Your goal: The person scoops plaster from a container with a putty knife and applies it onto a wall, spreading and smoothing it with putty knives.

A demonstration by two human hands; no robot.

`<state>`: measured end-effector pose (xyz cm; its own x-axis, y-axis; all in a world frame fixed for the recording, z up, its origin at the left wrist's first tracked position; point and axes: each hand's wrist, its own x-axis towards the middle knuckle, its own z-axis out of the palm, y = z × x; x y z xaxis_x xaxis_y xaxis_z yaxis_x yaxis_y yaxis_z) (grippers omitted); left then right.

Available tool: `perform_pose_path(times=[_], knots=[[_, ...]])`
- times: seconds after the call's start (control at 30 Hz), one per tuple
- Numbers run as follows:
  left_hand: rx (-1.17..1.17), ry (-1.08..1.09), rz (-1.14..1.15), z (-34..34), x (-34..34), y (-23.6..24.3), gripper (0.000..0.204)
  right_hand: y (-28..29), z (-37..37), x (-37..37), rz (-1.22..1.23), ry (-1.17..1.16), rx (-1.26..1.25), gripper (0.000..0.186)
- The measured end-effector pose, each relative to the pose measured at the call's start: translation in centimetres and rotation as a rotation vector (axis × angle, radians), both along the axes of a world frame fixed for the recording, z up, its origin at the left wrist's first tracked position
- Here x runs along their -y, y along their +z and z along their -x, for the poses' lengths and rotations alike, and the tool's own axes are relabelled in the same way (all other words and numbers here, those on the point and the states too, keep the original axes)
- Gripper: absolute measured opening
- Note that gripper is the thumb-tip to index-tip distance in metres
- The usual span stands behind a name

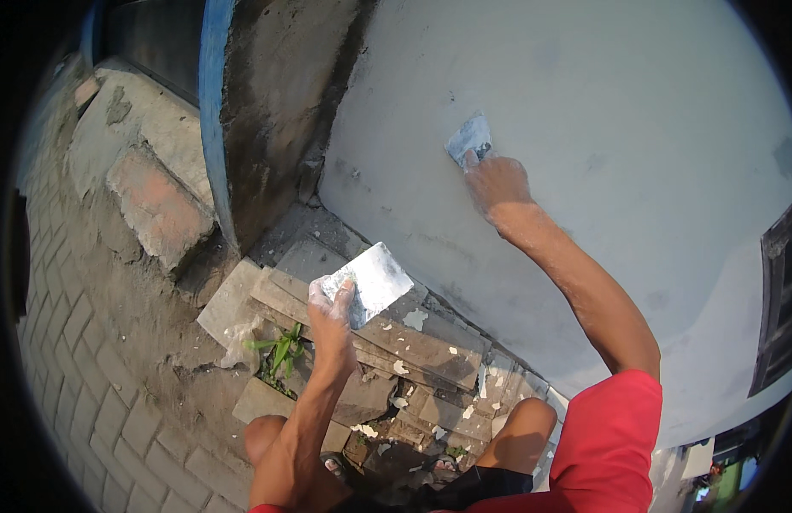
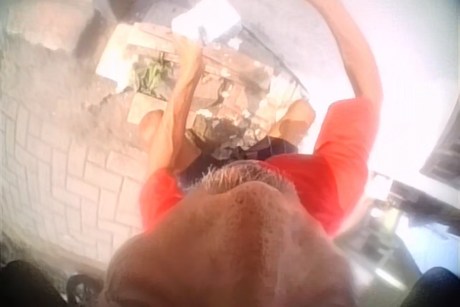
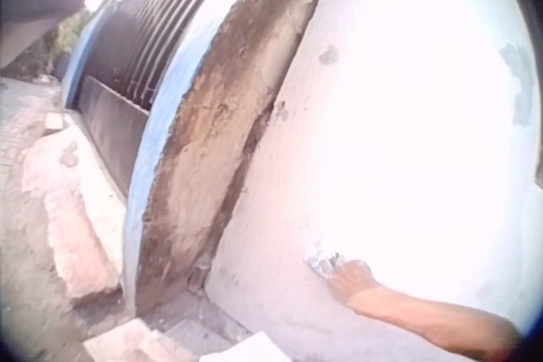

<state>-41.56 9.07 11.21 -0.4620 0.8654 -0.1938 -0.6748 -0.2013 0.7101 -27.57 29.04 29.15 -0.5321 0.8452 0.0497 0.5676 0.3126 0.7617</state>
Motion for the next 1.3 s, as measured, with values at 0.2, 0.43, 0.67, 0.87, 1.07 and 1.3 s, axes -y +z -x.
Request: perform_pose_path(times=[0.2, 0.43, 0.67, 0.87, 1.07, 1.3], knots=[[0.174, -0.005, -0.106, 1.4, -0.8, -0.3, 0.026, 2.8, -4.4, 9.4, 0.866, -0.126, -1.024, 0.055], [0.477, -0.048, -0.182, 1.8, 0.0, -0.1, 0.028, -3.9, -4.1, 11.4, 1.063, 0.316, -0.99, 0.054], [0.236, 0.04, -0.242, 1.1, -1.1, 0.1, 0.032, -3.3, -8.0, 10.8, 0.546, 0.264, -0.874, 0.058], [0.024, 0.038, -0.239, 0.9, -1.1, 0.7, 0.031, 2.5, -3.3, 13.3, 0.153, 0.425, -0.073, 0.057], [-0.221, 0.073, -0.105, 1.0, -1.6, 0.9, 0.026, 6.1, -4.2, 6.7, -0.144, 0.341, -0.134, 0.063], [-0.234, 0.024, -0.09, 0.2, -1.7, 0.8, 0.021, 3.7, -3.5, -2.8, -0.347, 0.45, -0.039, 0.068]])
